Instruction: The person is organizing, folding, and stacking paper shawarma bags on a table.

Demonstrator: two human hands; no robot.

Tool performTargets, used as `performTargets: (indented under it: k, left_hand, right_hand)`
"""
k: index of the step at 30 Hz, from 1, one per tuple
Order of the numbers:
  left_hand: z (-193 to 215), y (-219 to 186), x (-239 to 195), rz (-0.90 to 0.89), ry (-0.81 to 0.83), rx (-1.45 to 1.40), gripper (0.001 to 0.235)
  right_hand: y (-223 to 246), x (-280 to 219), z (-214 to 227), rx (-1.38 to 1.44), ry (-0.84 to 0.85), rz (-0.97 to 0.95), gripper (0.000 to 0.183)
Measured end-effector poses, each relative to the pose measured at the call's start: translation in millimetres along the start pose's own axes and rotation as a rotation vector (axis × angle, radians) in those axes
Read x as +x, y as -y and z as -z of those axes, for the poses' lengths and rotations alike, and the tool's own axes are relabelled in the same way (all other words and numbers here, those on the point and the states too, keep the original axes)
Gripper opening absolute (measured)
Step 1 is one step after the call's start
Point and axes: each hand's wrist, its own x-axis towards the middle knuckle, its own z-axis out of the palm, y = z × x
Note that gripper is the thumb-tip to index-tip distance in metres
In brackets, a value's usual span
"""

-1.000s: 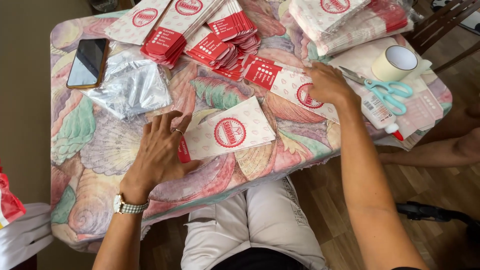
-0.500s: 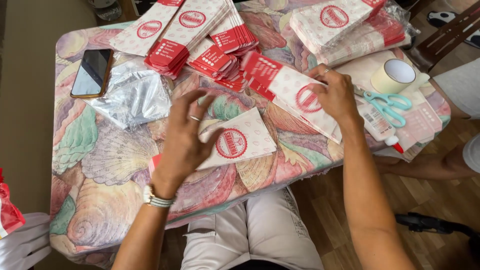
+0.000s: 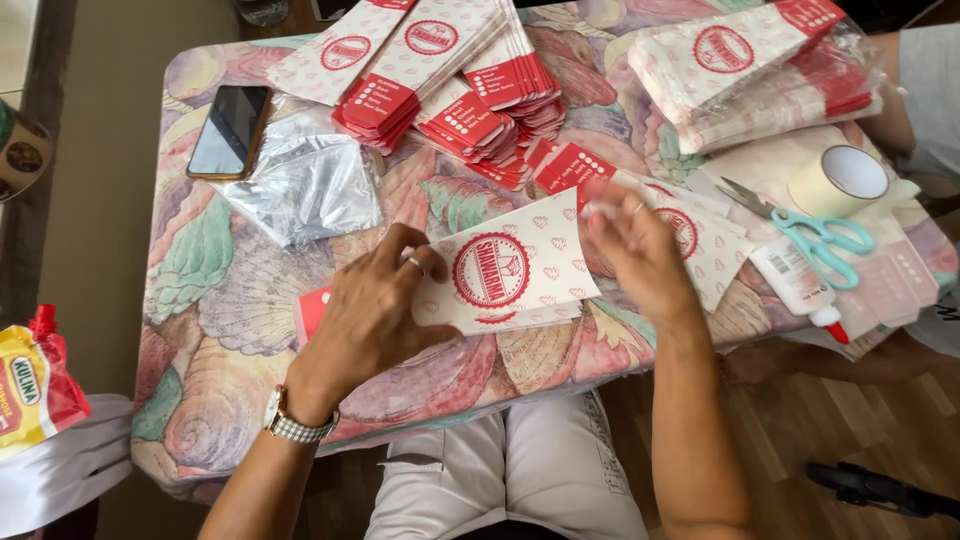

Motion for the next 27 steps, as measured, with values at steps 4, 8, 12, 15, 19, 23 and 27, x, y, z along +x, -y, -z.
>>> performTargets:
  k: [4,8,12,15,19,23,27]
  left_hand:
    - [-1,3,-15,0.123,0.027,-0.138,0.061]
    - [-5,3,-24,0.197,0.046,-0.298,0.061]
    - [-9,4,-30,0.238,0.058,-0.43,0.058]
    - [-7,-1,-32,0.249,0.059,-0.453,0.059]
    - [-7,-1,-40,0.229,0.04,-0.467,0.044]
    - [-9,0,-46,0.177,-0.012,-0.488,0.031]
    - [-14,-2,-53,0.128,-0.063,-0.488,0.018]
  right_hand:
    - [-36,-18,-14,0.235,0.083,-0.12,0.04]
    - [-57,-26,-15,0.448,0.022,-0.087,0.04]
    - [-53,-31,-16,0.464,0.033,-0.081,0.04]
    - [-58,-35,-13,0.475,0.026,-0.072,0.037]
    - [-54,-36,-14,0.481,0.009,-0.084,0.035]
    - [-39,-36,-18,0.508,-0.001,-0.117,0.034]
    - [-59,-37,-14,0.462,-0.011,-0.16,0.034]
